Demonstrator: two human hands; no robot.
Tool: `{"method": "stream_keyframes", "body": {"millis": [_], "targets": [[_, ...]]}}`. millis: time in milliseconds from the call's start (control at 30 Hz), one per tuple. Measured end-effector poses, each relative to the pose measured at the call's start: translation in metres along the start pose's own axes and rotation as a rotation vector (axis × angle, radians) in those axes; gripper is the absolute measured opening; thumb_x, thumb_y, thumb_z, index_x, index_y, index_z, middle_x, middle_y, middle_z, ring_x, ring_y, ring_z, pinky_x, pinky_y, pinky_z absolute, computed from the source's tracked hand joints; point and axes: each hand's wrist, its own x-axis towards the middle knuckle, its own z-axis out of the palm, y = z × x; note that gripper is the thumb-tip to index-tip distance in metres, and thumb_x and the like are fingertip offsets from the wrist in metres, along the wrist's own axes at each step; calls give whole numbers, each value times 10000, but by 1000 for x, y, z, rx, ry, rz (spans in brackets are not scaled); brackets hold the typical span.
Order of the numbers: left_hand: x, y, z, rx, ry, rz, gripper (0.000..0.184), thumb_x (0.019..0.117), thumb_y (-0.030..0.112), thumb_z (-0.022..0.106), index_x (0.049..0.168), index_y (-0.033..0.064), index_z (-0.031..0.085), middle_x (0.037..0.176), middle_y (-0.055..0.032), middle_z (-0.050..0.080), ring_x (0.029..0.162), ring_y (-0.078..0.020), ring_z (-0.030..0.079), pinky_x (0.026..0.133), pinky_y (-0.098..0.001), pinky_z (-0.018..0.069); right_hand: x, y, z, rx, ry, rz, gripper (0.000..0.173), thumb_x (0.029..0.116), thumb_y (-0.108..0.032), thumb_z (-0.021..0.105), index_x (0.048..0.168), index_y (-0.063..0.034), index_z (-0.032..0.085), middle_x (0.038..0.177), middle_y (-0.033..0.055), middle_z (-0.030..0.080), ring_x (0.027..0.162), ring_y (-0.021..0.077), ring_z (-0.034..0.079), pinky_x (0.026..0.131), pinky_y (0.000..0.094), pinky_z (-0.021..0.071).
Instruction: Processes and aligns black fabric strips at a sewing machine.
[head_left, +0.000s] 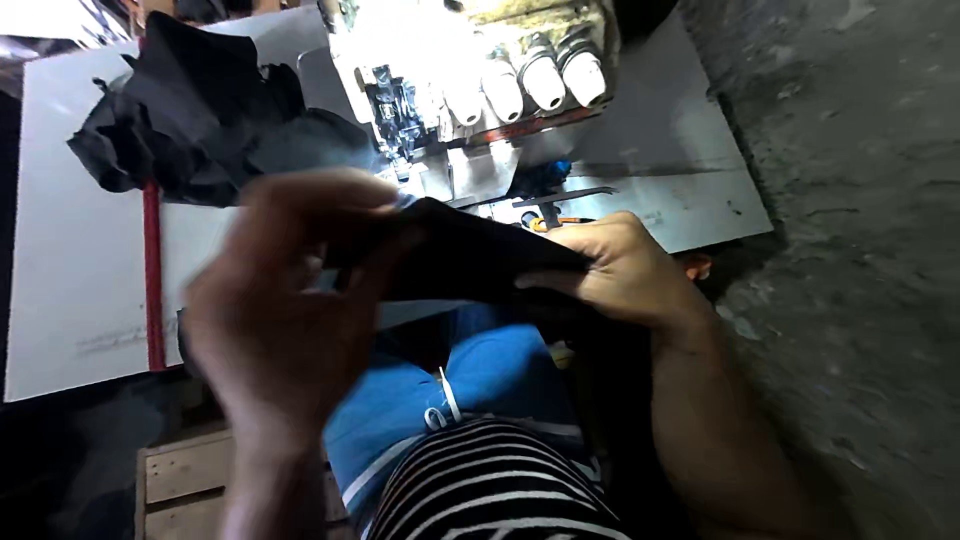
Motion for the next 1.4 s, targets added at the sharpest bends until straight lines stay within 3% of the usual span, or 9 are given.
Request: {"method": "stream_keyframes", "body": {"millis": [100, 233, 333, 667, 867, 1067, 1233, 1400], "targets": [[-28, -32, -34, 81, 113, -145, 433, 897, 153, 797, 1258, 107, 563, 1114, 67, 639, 953, -40, 654, 860, -241, 579, -10, 2, 13, 369, 84, 132, 43, 885, -108, 782, 907, -75, 767, 791, -43, 729, 675, 4, 660, 610, 175, 576], [-78, -50, -55, 111, 192, -313, 444, 866, 145, 816, 1216, 126, 544, 1037, 96, 632, 893, -4, 651, 812, -222, 593, -15, -2, 59, 804, 242, 330, 50, 931, -52, 734, 980, -51, 745, 846, 27, 739, 700, 61, 675, 646, 238, 595], [-104, -57, -69, 171, 235, -408, 459, 870, 160, 811, 1230, 94, 534, 992, 83, 630, 854, 10, 644, 762, -199, 582, -9, -17, 80, 976, 314, 496, 117, 899, -9, 752, 1011, -40, 734, 869, 71, 738, 714, 98, 695, 661, 266, 613], [-131, -68, -71, 96, 309, -405, 398, 882, 98, 772, 1204, 90, 539, 991, 95, 634, 859, 15, 644, 778, -190, 576, -1, -41, 94, 829, 448, 454, 220, 757, 42, 858, 912, -45, 728, 780, 40, 699, 632, 65, 635, 607, 219, 579], [-128, -70, -74, 117, 311, -406, 359, 922, 41, 693, 1244, 50, 535, 975, 83, 650, 838, 18, 639, 760, -188, 568, -1, -47, 87, 673, 434, 377, 147, 844, -47, 828, 949, -61, 727, 803, 22, 702, 629, 66, 632, 573, 208, 564], [-125, -67, -75, 198, 322, -473, 367, 989, 84, 628, 1336, 16, 530, 921, 63, 669, 757, 35, 619, 702, -173, 542, 6, -56, 85, 522, 438, 369, 72, 911, -102, 785, 938, -55, 737, 759, 13, 705, 576, 71, 626, 524, 210, 557], [-123, -68, -76, 66, 427, -496, 379, 915, 12, 707, 1219, 102, 499, 990, 96, 647, 871, -6, 662, 806, -231, 592, 13, -54, 85, 525, 426, 361, 50, 941, -90, 747, 937, -50, 719, 754, 18, 690, 579, 74, 615, 522, 202, 542], [-118, -70, -76, -10, 506, -523, 430, 859, -8, 761, 1115, 164, 460, 984, 99, 622, 892, -38, 658, 807, -263, 599, 19, -49, 86, 495, 431, 385, 55, 950, -105, 740, 956, -53, 722, 770, 19, 695, 606, 84, 632, 546, 211, 554]]}}
